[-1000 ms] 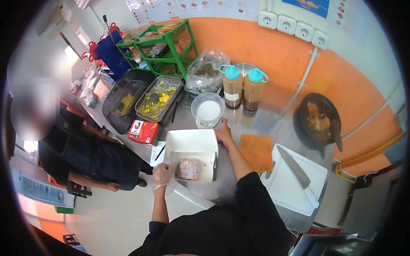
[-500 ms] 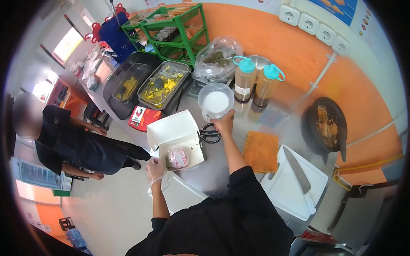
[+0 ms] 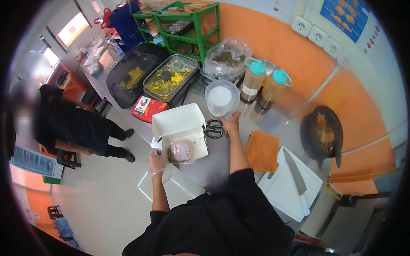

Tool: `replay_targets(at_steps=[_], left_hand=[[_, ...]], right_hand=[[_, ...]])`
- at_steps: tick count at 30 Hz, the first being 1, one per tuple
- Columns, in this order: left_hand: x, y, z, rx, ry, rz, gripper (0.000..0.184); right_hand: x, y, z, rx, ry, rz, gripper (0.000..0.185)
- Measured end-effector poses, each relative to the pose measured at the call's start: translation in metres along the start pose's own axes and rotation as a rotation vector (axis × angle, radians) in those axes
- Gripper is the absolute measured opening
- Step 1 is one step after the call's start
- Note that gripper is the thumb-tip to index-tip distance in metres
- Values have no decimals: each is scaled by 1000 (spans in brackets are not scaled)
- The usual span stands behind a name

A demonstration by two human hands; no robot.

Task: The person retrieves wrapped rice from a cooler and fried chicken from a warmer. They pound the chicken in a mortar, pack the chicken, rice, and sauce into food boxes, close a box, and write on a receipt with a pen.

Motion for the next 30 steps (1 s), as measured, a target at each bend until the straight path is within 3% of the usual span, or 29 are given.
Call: replay_targets(at_steps=[1, 3, 6, 11, 14, 16, 18, 21, 23, 24, 27, 30], left_hand=[[7, -2, -4, 27, 26, 22, 20], [5, 0, 1, 16, 19, 5, 20], [0, 3, 4, 6, 33, -17, 19], [-2, 5, 6, 8, 70, -45, 18], [-1, 6, -2, 3, 71, -108, 18], [-7, 11, 2, -61, 59, -105, 18], [-8, 11, 3, -49, 71, -101, 17], [-4, 8, 1, -36, 83, -136, 15], [1, 3, -2, -54, 87, -174, 15], [3, 2, -5, -78, 48, -180, 15], [5, 0, -6, -148, -16, -169, 17], [1, 6, -2, -71, 37, -127, 18]], right_hand=[[-2, 10, -2, 8, 5, 13, 60], [32, 45, 5, -101, 524, 512, 51], [46, 84, -7, 74, 792, 688, 49], [2, 72, 75, 42, 908, 503, 41], [2, 62, 121, -137, 953, 550, 33], [38, 58, 125, -384, 730, 590, 26], [25, 12, 89, -74, 343, 329, 27], [10, -25, 31, 133, 255, 284, 42], [30, -20, 11, 2, 666, 330, 69], [32, -22, 5, 11, 676, 315, 88], [37, -28, -1, 55, 662, 398, 95], [23, -61, 0, -2, 572, 443, 91]])
Point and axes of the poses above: each hand's wrist, its own y-axis away from the middle knuckle, its own z-axis out of the back of the hand, x = y × z, the point moved 6 cm from there along -y, towards the middle knuckle, and after that the axes turned 13 degrees about z, right-handed, at the moved point
